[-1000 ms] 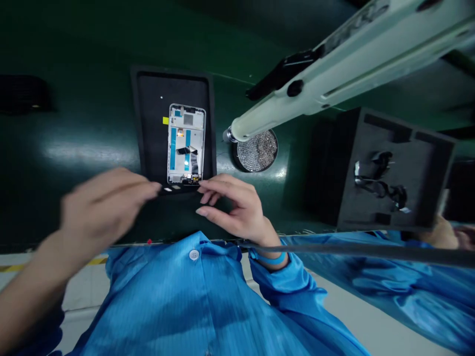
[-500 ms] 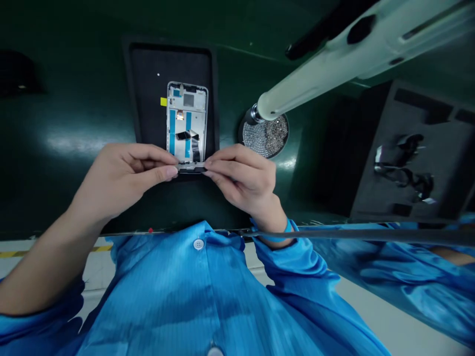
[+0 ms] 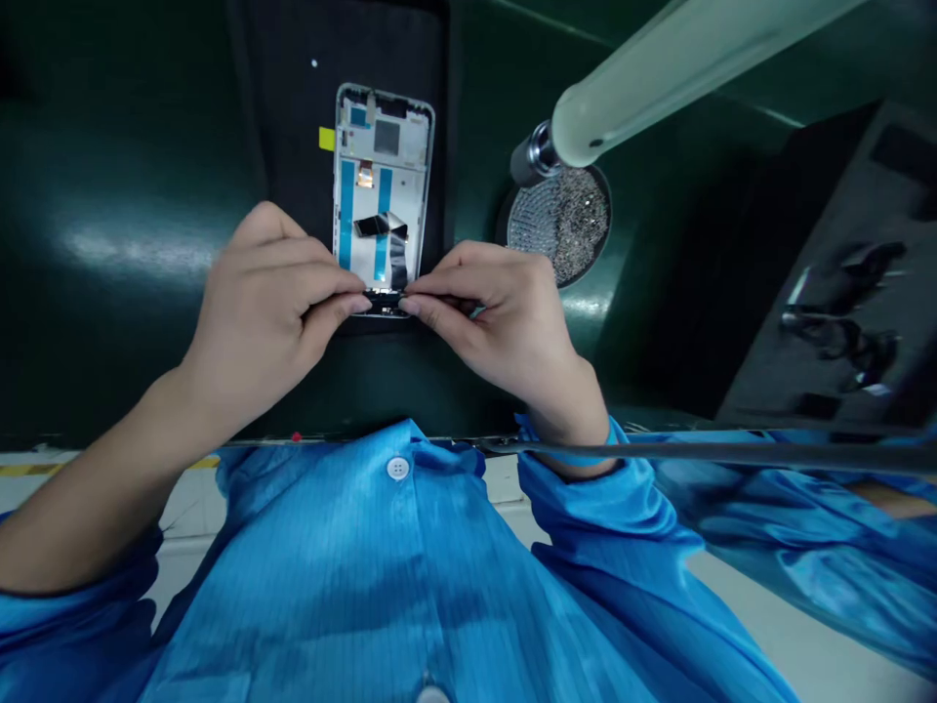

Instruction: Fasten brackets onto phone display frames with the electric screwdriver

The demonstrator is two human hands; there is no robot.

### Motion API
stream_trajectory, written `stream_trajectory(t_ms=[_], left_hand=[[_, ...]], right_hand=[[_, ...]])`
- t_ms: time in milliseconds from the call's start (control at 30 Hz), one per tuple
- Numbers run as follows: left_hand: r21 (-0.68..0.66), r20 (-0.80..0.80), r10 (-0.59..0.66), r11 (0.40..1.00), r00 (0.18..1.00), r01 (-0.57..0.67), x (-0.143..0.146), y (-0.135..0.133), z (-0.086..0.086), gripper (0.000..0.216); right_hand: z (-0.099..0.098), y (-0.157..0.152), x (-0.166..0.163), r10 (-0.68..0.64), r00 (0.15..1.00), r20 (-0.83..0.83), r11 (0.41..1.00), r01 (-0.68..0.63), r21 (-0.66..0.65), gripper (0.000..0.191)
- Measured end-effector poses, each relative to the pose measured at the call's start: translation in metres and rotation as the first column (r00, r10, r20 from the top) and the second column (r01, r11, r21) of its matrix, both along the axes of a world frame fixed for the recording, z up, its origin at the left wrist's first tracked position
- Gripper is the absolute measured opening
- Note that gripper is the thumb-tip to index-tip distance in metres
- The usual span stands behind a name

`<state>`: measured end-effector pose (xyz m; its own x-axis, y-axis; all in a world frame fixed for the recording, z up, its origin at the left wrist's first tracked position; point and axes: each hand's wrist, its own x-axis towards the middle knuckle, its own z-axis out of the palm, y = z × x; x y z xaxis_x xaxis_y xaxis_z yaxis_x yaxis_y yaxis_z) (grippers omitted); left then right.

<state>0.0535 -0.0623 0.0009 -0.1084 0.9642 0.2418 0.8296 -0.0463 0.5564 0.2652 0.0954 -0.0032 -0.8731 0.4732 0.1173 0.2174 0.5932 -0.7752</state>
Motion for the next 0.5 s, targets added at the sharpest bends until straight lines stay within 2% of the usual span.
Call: stream_trajectory(t_ms=[233,500], left_hand=[[-0.091,-0.118,-0.049,0.995,0.992,0.039,-0.001,0.005,-0.005,0.038],[-0.224,-0.069,-0.048,0.974,0.997,0.031,-0.003,0.01,0.01,0.06]], right_hand=[[0.005,-0.001,-0.002,-0.03,0.994,0.11,0.999,0.033,-0.025,0.012],[0.004,0.002,-0.003,-0.047,0.994,0.1,0.994,0.057,-0.097,0.011]])
